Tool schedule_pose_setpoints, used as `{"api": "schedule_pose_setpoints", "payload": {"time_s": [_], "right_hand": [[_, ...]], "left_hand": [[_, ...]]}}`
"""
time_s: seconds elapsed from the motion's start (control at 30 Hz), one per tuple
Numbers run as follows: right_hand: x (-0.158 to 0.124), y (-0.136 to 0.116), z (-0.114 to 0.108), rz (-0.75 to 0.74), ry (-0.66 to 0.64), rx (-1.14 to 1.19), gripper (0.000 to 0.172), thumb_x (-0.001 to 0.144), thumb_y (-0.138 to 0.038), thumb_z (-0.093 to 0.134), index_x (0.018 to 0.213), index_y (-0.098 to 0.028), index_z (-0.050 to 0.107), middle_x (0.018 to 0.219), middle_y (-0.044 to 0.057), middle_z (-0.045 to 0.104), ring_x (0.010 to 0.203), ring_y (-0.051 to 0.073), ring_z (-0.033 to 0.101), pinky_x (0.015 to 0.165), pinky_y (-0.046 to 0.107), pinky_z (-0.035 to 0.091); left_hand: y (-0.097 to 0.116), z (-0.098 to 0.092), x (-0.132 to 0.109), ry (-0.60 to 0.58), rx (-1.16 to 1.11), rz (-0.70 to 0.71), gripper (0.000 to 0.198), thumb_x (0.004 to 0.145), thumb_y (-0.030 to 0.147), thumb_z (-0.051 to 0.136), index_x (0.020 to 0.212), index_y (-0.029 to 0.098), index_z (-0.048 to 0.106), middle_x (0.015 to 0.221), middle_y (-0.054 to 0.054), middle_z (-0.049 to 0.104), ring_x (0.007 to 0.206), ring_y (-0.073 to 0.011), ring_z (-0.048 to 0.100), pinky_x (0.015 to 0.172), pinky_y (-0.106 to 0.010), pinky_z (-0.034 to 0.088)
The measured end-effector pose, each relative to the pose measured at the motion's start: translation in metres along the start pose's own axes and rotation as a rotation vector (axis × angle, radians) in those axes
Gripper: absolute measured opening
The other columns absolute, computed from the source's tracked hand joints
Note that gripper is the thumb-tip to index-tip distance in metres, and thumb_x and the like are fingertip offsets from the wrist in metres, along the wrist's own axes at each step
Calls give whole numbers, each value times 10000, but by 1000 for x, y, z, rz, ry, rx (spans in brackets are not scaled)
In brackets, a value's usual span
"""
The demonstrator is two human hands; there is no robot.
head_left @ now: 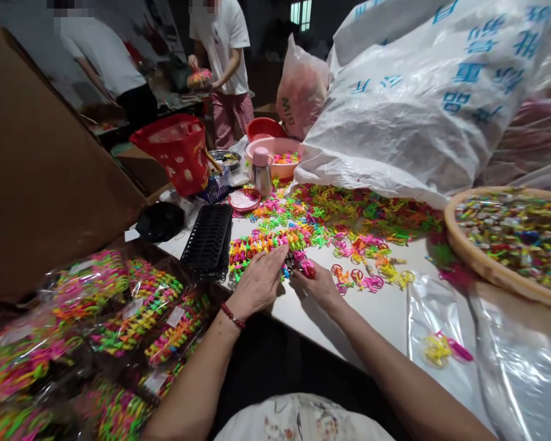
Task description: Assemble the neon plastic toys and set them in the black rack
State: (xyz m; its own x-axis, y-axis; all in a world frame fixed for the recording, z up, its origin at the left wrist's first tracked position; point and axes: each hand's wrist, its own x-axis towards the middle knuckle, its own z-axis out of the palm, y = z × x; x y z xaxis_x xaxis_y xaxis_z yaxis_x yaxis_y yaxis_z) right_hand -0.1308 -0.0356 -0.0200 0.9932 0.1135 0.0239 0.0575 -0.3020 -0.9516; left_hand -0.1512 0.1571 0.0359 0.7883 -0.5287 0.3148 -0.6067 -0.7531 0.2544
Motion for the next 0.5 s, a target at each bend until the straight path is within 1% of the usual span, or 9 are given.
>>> {"api": "schedule_pose_setpoints", "payload": {"time_s": [0.1,0.2,0.27,0.33,0.37,0.4,0.43,0.47,0.5], "right_hand": [[8,3,12,-90,-18,-8,302,791,-450,574,960,-218,668,824,27,695,745,218,611,710,331,498],[13,5,18,-121,-38,-19,257,741,-356,569,943,-258,694,872,36,721,793,247,638,753,361,512],[12,2,18,-142,-75,-29,288,685,-302,555,926,-290,714,871,41,734,807,279,660,766,398,524],[12,-3,16,-147,-122,-3,338,639,-305,572,938,-301,731,930,57,743,901,333,671,829,454,523],[14,-5,14,-139,-145,23,348,649,-324,584,961,-294,734,956,67,742,951,362,665,856,489,516],[19,-8,14,-113,-138,55,340,645,-341,621,964,-311,736,944,69,740,993,388,652,863,514,515],[26,-11,14,-56,-133,80,329,604,-346,688,927,-382,734,895,46,737,1000,397,648,815,510,539],[35,-17,14,-5,-111,105,327,611,-361,731,904,-504,701,888,7,722,1025,371,639,722,472,566],[44,-26,15,-38,-122,120,330,671,-388,737,941,-563,663,939,1,704,1060,329,624,643,427,572]], "left_hand": [[-2,-1,1,-5,-23,13,706,865,81,406,1516,177,149,1547,-79,329,1429,-150,292,1160,-382,273],[-2,-3,2,-3,-21,0,684,871,95,407,1511,182,179,1534,-90,352,1421,-171,311,1159,-412,285],[1,-5,1,5,12,-2,655,882,122,405,1504,178,209,1522,-98,373,1412,-192,330,1151,-433,306],[3,-2,0,4,73,30,658,889,196,429,1508,179,207,1530,-88,360,1410,-213,336,1143,-449,333],[2,2,1,-7,120,31,681,893,260,451,1517,198,185,1553,-69,313,1417,-226,324,1136,-462,349],[0,7,3,-14,176,36,705,895,339,465,1523,213,170,1567,-63,272,1413,-242,333,1114,-479,381],[-5,12,6,-17,232,39,704,900,379,460,1524,237,166,1564,-54,269,1397,-244,363,1079,-484,426],[-10,17,10,-37,283,81,677,905,390,446,1520,265,190,1535,-51,328,1352,-238,434,1010,-476,491],[-14,20,14,-55,330,88,626,909,377,436,1501,332,237,1483,-26,421,1287,-225,510,934,-460,543]]}}
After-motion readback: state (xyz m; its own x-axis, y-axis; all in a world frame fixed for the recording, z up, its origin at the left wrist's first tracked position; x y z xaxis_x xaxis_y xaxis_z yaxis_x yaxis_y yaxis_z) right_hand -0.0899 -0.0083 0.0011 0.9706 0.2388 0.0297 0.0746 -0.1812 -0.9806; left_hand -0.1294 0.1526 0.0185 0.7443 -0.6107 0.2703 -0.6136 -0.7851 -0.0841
